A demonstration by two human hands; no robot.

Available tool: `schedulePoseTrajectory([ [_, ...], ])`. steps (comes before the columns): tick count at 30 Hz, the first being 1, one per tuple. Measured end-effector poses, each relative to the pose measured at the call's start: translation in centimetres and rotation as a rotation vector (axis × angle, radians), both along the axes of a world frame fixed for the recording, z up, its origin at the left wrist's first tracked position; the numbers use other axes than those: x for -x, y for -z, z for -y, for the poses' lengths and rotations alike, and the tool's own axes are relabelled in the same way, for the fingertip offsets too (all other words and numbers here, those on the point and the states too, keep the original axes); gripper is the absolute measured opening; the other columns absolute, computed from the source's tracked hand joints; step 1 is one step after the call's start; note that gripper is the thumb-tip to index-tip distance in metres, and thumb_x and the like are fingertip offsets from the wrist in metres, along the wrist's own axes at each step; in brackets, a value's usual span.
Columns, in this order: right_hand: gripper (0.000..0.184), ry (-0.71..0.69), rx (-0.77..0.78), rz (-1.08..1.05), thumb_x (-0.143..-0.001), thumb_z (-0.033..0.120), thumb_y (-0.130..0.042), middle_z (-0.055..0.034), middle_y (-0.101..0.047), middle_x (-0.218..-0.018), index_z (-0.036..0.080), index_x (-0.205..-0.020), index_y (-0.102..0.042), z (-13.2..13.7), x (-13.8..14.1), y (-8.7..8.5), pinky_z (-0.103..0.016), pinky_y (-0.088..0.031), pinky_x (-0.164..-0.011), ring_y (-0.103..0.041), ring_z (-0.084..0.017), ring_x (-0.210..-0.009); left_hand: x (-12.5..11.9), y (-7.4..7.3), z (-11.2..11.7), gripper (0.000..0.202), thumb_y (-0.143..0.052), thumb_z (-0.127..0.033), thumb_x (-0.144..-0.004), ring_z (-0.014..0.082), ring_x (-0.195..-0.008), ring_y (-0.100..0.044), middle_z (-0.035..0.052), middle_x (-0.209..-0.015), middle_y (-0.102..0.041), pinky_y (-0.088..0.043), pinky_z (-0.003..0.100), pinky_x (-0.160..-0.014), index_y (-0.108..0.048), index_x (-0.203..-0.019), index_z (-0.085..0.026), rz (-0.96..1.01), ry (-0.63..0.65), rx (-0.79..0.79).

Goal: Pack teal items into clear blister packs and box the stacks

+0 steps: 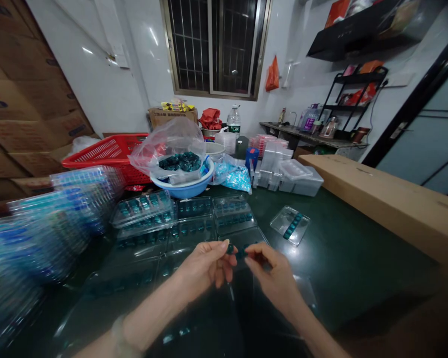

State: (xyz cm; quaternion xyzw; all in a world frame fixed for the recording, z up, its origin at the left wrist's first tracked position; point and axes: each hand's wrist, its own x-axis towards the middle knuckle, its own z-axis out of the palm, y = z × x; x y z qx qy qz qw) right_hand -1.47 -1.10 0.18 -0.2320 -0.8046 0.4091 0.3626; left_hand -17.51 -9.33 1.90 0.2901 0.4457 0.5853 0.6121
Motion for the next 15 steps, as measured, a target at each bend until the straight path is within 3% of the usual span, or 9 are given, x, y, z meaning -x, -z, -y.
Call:
schedulePoseTrajectory([
  [3,0.015,0.018,-0.154,0.127,-0.081,0.015,-0.046,-0.0013,-0.057,-0.081,0.021,-0.089,-0.057,-0.5,0.4,0.0,-0.023,-0.041,-0.064,-0.054,-0.013,-0.073,0.3,0.3,0.3,0.026,-0.054,-0.033,-0.077,0.0126,-0.048,-0.057,0.0058,-0.066,-0.058,-0.035,0.016,-0.031,-0.061,-0.084,-0.009,0.045,-0.032,0.032],
  [8,0.013,0.033,-0.488,0.678,-0.074,0.015,-0.052,-0.0045,-0.059,-0.072,0.019,-0.066,-0.06,-1.9,0.2,1.4,-0.03,-0.037,-0.066,-0.053,-0.019,-0.074,2.5,0.1,1.1,0.02,-0.054,-0.018,-0.076,0.0159,-0.063,-0.061,0.0098,-0.081,-0.062,-0.043,0.019,-0.039,-0.059,-0.093,-0.01,0.097,-0.148,-0.004],
  [11,0.007,0.001,-0.577,0.825,-0.069,0.014,-0.057,-0.0081,-0.06,-0.072,0.017,-0.062,-0.06,-1.4,0.4,2.4,-0.036,-0.036,-0.071,-0.053,-0.024,-0.076,4.1,-1.2,2.1,0.018,-0.052,-0.016,-0.077,0.0153,-0.064,-0.061,0.0099,-0.083,-0.062,-0.044,0.019,-0.041,-0.058,-0.093,-0.01,0.101,-0.217,-0.006],
  [15,0.012,-0.022,-0.6,0.777,-0.07,0.007,-0.052,-0.0125,-0.06,-0.081,0.015,-0.071,-0.06,-0.5,0.9,3.2,-0.04,-0.031,-0.081,-0.05,-0.027,-0.086,5.7,-3.7,3.9,0.016,-0.048,-0.013,-0.079,0.015,-0.062,-0.061,0.0098,-0.08,-0.062,-0.045,0.018,-0.041,-0.059,-0.09,-0.008,0.064,-0.363,-0.023],
])
